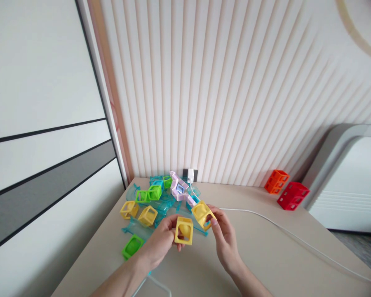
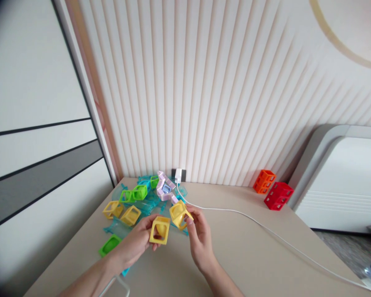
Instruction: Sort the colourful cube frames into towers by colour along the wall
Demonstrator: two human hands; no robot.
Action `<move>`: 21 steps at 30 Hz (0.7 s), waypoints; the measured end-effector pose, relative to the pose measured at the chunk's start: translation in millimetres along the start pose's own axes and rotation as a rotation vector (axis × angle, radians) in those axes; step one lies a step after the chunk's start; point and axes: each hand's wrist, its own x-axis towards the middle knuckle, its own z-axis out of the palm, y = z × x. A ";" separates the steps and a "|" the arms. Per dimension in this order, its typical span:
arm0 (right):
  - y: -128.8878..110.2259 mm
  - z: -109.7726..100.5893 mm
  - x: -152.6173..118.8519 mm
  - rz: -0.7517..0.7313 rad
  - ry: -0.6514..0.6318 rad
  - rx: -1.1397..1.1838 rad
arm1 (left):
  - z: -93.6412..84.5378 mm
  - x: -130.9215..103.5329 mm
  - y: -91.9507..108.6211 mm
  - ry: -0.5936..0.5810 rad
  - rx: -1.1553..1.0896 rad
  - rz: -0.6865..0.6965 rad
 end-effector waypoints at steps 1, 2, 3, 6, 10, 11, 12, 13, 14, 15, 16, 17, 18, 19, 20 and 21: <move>0.8 -1.2 -0.3 -0.017 -0.011 -0.013 | -1.4 0.6 -0.2 0.012 -0.033 -0.005; 1.4 -2.2 -0.7 -0.033 -0.028 -0.028 | -2.6 1.1 -0.2 0.024 -0.062 -0.007; 2.0 -3.0 -1.2 -0.048 -0.050 -0.043 | -3.5 1.4 0.1 0.040 -0.087 -0.005; 4.2 -3.4 -3.5 -0.080 -0.126 -0.070 | -4.3 0.9 2.8 0.058 -0.128 0.002; 10.4 -1.0 -6.5 -0.135 -0.163 -0.066 | -3.0 -1.1 5.5 0.033 -0.137 -0.011; 12.2 -0.2 -7.0 -0.140 -0.173 -0.064 | -2.8 -1.5 5.3 0.028 -0.136 -0.016; 13.7 0.8 -7.4 -0.138 -0.185 -0.063 | -2.8 -1.7 4.7 0.022 -0.136 -0.024; 14.7 1.7 -7.6 -0.135 -0.192 -0.060 | -2.9 -1.8 3.9 0.013 -0.135 -0.034; 15.0 2.7 -7.8 -0.131 -0.192 -0.055 | -3.0 -1.9 2.9 0.005 -0.134 -0.043; 14.5 3.5 -7.8 -0.121 -0.191 -0.053 | -3.3 -1.8 1.9 -0.002 -0.132 -0.050; 13.1 4.1 -7.8 -0.103 -0.189 -0.055 | -3.6 -1.7 0.8 -0.008 -0.129 -0.054; 11.0 4.4 -7.7 -0.078 -0.190 -0.061 | -3.9 -1.6 -0.2 -0.012 -0.126 -0.054; 8.4 4.2 -7.5 -0.048 -0.192 -0.072 | -4.3 -1.3 -1.1 -0.011 -0.123 -0.048; 5.4 3.8 -7.5 -0.012 -0.195 -0.084 | -4.8 -1.0 -1.8 -0.004 -0.121 -0.038; 2.5 3.0 -7.5 0.024 -0.195 -0.095 | -5.2 -0.5 -2.3 0.007 -0.120 -0.026; -0.1 2.2 -7.6 0.055 -0.195 -0.102 | -5.7 0.0 -2.6 0.020 -0.119 -0.015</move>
